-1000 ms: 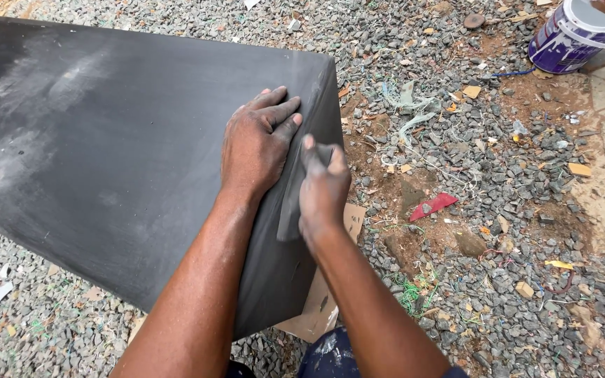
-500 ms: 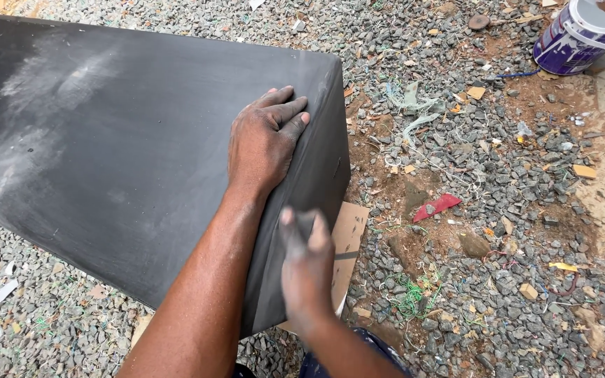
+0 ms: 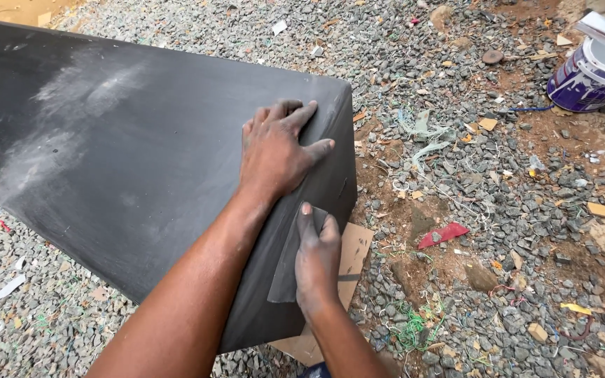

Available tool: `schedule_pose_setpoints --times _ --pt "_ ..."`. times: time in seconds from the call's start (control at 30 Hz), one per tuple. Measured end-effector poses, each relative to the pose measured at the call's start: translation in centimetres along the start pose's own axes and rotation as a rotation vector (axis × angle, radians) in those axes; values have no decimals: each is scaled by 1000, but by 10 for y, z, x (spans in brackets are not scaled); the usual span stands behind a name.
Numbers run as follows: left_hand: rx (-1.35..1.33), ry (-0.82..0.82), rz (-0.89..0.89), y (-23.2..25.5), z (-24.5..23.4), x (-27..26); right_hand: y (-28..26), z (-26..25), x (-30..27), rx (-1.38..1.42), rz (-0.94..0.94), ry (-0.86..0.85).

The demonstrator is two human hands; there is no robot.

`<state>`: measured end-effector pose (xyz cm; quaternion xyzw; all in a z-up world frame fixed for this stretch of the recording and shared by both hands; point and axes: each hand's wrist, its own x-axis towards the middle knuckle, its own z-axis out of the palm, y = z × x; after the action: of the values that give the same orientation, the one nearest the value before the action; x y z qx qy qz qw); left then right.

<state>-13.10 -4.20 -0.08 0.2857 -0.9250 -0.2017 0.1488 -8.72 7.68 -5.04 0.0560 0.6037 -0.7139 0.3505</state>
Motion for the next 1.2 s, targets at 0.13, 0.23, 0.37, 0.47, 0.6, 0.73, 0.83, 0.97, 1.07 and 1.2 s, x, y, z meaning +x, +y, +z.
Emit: schedule_pose_setpoints --times 0.13,0.23,0.37,0.47,0.6,0.73,0.83,0.97,1.07,1.2 --pt "143 28 27 -8 25 37 32 -11 19 327 71 31" --pt "82 78 11 -19 28 39 39 -9 13 265 77 19" --pt "66 61 96 -21 31 44 25 -1 33 232 -100 148" --pt "67 0 93 -21 33 48 -8 7 97 283 -211 198" --pt "65 -61 39 -17 27 47 -12 13 96 390 -363 184" --pt "22 -58 38 -15 25 48 12 8 45 137 -202 240" --pt "62 -64 38 -16 28 47 -8 10 85 85 -323 258" --pt "36 -74 36 -19 28 46 -5 6 69 292 -288 151" --pt "37 -69 34 -19 29 47 7 3 58 253 -226 133" --pt "92 -72 68 -21 33 47 -46 12 150 266 -240 291"
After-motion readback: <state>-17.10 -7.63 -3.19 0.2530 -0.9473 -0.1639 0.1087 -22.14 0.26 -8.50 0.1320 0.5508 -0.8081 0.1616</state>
